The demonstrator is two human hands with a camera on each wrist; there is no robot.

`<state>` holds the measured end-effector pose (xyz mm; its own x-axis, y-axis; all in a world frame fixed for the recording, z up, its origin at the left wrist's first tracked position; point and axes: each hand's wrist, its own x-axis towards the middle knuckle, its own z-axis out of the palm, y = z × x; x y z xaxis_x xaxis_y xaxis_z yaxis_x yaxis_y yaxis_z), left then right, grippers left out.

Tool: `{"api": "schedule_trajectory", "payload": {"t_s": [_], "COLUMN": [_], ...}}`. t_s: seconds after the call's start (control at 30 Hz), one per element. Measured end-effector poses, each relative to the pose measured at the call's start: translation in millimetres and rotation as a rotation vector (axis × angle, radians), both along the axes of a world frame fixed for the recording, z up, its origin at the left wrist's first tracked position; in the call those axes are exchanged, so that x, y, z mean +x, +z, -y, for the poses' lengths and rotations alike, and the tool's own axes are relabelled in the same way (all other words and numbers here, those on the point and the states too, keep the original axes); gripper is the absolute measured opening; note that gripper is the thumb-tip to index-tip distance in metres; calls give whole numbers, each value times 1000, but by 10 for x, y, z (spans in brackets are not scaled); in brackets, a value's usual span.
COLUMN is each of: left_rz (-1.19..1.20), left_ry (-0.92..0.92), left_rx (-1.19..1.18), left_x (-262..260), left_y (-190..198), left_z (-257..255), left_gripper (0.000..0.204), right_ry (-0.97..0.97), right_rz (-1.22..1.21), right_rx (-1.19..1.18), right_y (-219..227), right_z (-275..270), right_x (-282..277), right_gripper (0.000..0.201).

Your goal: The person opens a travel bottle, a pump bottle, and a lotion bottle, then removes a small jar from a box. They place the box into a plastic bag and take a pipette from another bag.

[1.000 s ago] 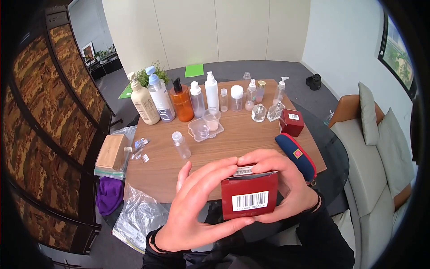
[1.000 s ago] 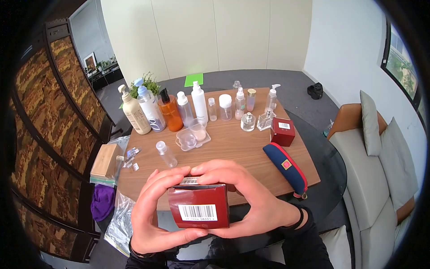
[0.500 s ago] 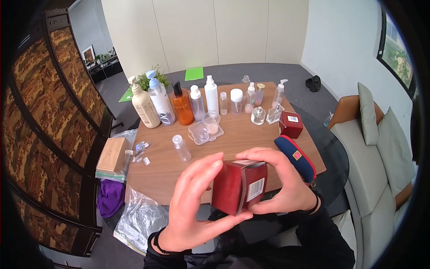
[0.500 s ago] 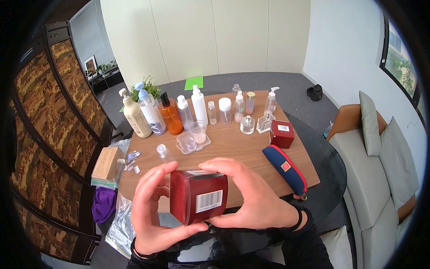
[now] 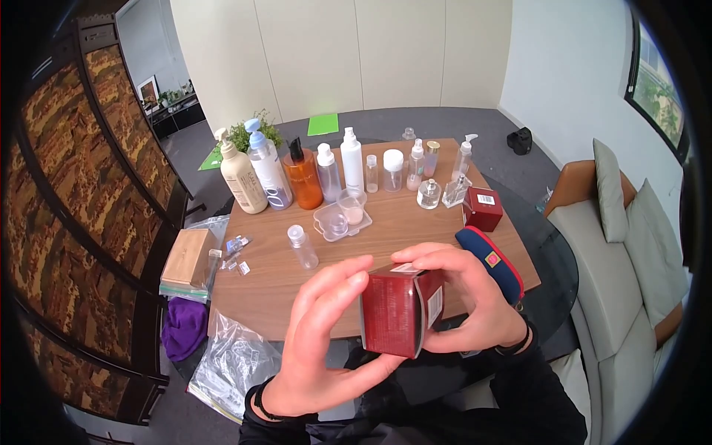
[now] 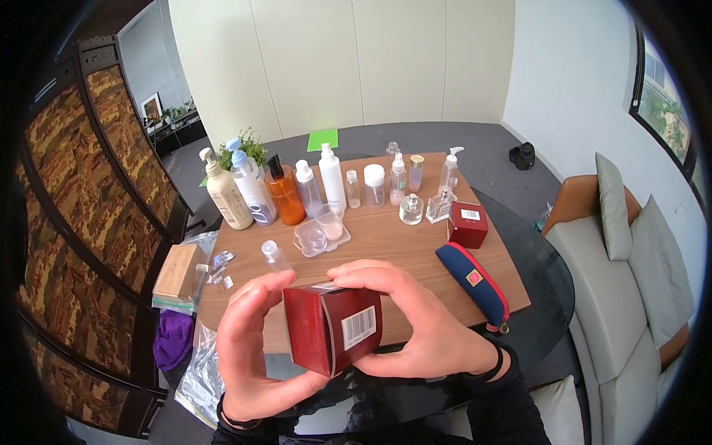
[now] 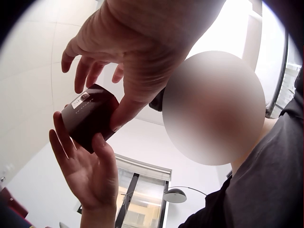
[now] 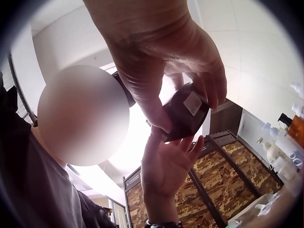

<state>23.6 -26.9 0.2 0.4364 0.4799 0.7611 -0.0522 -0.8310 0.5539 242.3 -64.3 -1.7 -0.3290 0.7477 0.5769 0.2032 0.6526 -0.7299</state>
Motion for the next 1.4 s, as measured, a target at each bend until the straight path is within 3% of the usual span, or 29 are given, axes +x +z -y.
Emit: {"api": "schedule_trajectory", "payload": {"t_s": [0.07, 0.17, 0.3, 0.47, 0.57, 0.67, 0.73, 1.33, 1.4], "left_rz": [-37, 70, -104, -173, -107, -18, -31, -33, -39], "left_ry": [52, -15, -31, 20, 32, 54, 35, 23, 16], "left_rx": [-18, -67, -101, -78, -102, -79, -46, -62, -60], "left_x": [12, 23, -52, -19, -30, -19, -26, -18, -16], "left_y": [49, -87, -15, -11, -53, -63, -45, -57, -42], "left_z": [29, -29, 54, 48, 22, 0, 9, 24, 32], "left_gripper": [86, 85, 89, 98, 93, 86, 87, 84, 84], "right_ry": [25, 4, -2, -211, -205, -126, -98, -130, -121], "right_rz": [-85, -176, -240, -75, 56, 68, 22, -4, 42], "right_rx": [-38, 22, 129, 300, 240, 254, 243, 116, 189], "right_y": [-36, -81, -169, -239, -126, -50, -70, -51, -26], "right_z": [6, -35, -66, -60, -3, -23, -27, 19, -4], "right_x": [-27, -94, -101, -127, -135, -90, -81, -101, -69], "right_gripper": [73, 74, 77, 81, 86, 77, 69, 71, 68]}}
